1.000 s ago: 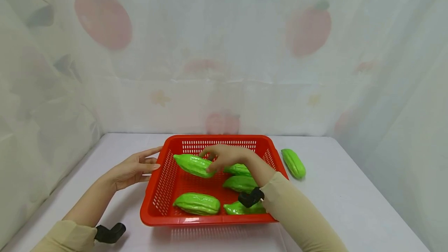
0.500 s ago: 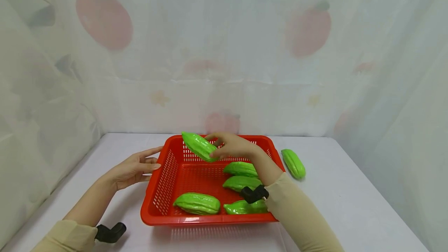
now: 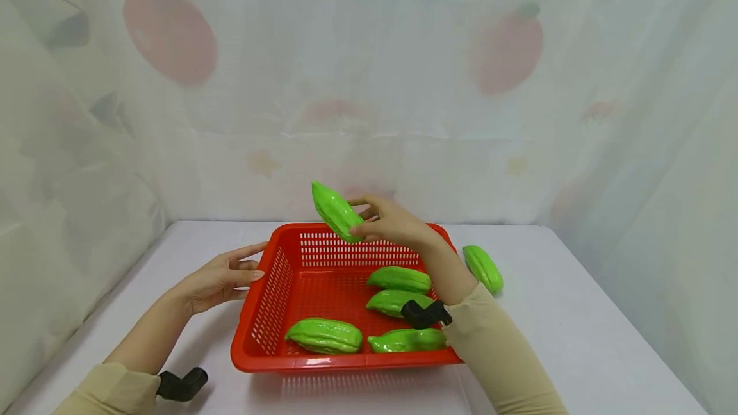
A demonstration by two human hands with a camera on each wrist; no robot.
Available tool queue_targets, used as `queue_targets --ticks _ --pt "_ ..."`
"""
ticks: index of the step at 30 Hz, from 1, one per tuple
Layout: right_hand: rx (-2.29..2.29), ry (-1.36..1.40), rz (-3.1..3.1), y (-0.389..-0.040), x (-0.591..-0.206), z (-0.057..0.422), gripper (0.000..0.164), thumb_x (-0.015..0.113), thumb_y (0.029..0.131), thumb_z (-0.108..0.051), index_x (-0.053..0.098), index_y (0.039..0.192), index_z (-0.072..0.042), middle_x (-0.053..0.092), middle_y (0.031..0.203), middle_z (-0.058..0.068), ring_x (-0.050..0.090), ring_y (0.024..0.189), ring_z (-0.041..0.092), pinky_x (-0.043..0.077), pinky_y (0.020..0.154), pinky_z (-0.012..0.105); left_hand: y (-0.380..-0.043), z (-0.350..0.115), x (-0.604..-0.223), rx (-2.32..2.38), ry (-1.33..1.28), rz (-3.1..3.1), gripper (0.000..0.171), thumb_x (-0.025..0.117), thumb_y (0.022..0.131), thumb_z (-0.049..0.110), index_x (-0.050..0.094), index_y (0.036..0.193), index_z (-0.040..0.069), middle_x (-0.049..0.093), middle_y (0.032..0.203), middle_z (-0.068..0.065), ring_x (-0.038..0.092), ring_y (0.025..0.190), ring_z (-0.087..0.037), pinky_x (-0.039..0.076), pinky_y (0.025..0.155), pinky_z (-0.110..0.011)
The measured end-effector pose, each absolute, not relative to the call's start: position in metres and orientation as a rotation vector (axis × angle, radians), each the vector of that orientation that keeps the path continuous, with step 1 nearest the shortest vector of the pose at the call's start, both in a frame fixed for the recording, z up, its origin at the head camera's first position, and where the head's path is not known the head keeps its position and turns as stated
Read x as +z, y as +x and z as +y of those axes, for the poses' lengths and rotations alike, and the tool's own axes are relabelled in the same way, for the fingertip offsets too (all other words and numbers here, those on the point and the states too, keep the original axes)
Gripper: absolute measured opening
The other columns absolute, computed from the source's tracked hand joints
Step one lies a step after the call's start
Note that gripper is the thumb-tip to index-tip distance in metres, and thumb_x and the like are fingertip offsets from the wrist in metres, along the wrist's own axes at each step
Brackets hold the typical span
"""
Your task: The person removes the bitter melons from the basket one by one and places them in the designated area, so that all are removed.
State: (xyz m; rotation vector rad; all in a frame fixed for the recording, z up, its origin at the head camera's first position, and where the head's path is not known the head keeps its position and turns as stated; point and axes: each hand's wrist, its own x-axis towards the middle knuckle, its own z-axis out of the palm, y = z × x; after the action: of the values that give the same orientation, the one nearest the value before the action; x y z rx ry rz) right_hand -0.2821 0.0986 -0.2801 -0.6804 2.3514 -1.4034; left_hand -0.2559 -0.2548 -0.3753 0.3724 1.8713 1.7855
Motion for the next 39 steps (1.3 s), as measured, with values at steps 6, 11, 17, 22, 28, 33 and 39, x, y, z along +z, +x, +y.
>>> queue_targets --ticks 6,11,17,22,28,33,39 --pt "-1.469 -0.606 2.395 -0.279 -0.272 0.108 0.06 0.067 0.092 -0.014 0.043 0.147 -0.016 0.058 0.127 0.02 0.066 0.101 0.023 0.06 0.085 0.032 -0.256 -0.255 -0.375 1.794 0.379 1.86 0.078 0.055 0.099 0.013 0.007 0.159 0.007 0.065 0.104 0.007 0.067 0.096 -0.009 0.061 0.087 -0.033" --pt "-1.531 -0.551 2.415 -0.275 -0.268 0.118 0.06 0.068 0.092 -0.016 0.044 0.146 -0.017 0.057 0.129 0.017 0.065 0.106 0.024 0.06 0.089 0.034 -0.255 -0.255 -0.374 1.79 0.38 1.858 0.078 0.055 0.099 0.013 0.006 0.159 0.007 0.065 0.105 0.006 0.067 0.097 -0.009 0.06 0.088 -0.034" --pt "-1.571 -0.544 2.445 -0.27 -0.262 0.129 0.059 0.068 0.092 -0.018 0.044 0.146 -0.019 0.057 0.129 0.016 0.065 0.107 0.025 0.059 0.091 0.041 -0.255 -0.254 -0.373 1.786 0.381 1.854 0.079 0.055 0.099 0.013 0.005 0.159 0.007 0.065 0.105 0.006 0.067 0.097 -0.009 0.06 0.088 -0.034" --pt "-1.591 -0.543 2.481 -0.268 -0.257 0.141 0.059 0.068 0.093 -0.018 0.043 0.147 -0.018 0.057 0.13 0.017 0.065 0.11 0.028 0.059 0.091 0.04 -0.256 -0.254 -0.373 1.776 0.379 1.868 0.08 0.056 0.099 0.013 0.004 0.159 0.007 0.064 0.106 0.006 0.067 0.098 -0.009 0.06 0.088 -0.034" --pt "-1.588 -0.5 2.519 -0.265 -0.252 0.157 0.061 0.067 0.094 -0.018 0.04 0.149 -0.017 0.055 0.132 0.019 0.066 0.109 0.029 0.057 0.096 0.044 -0.256 -0.255 -0.374 1.772 0.378 1.87 0.079 0.055 0.099 0.014 0.004 0.159 0.007 0.065 0.107 0.006 0.067 0.098 -0.009 0.06 0.088 -0.034" --pt "-1.57 -0.482 2.564 -0.264 -0.25 0.176 0.062 0.067 0.094 -0.02 0.039 0.15 -0.017 0.055 0.133 0.019 0.069 0.101 0.025 0.057 0.097 0.043 -0.257 -0.256 -0.375 1.771 0.379 1.866 0.079 0.054 0.099 0.014 0.004 0.159 0.007 0.065 0.108 0.005 0.067 0.099 -0.009 0.06 0.089 -0.035" --pt "-1.563 -0.476 2.585 -0.264 -0.25 0.199 0.064 0.066 0.095 -0.023 0.037 0.151 -0.016 0.051 0.137 0.02 0.068 0.106 0.027 0.056 0.1 0.041 -0.258 -0.256 -0.375 1.769 0.377 1.876 0.079 0.054 0.099 0.014 0.003 0.159 0.007 0.064 0.108 0.005 0.067 0.099 -0.009 0.06 0.089 -0.034"
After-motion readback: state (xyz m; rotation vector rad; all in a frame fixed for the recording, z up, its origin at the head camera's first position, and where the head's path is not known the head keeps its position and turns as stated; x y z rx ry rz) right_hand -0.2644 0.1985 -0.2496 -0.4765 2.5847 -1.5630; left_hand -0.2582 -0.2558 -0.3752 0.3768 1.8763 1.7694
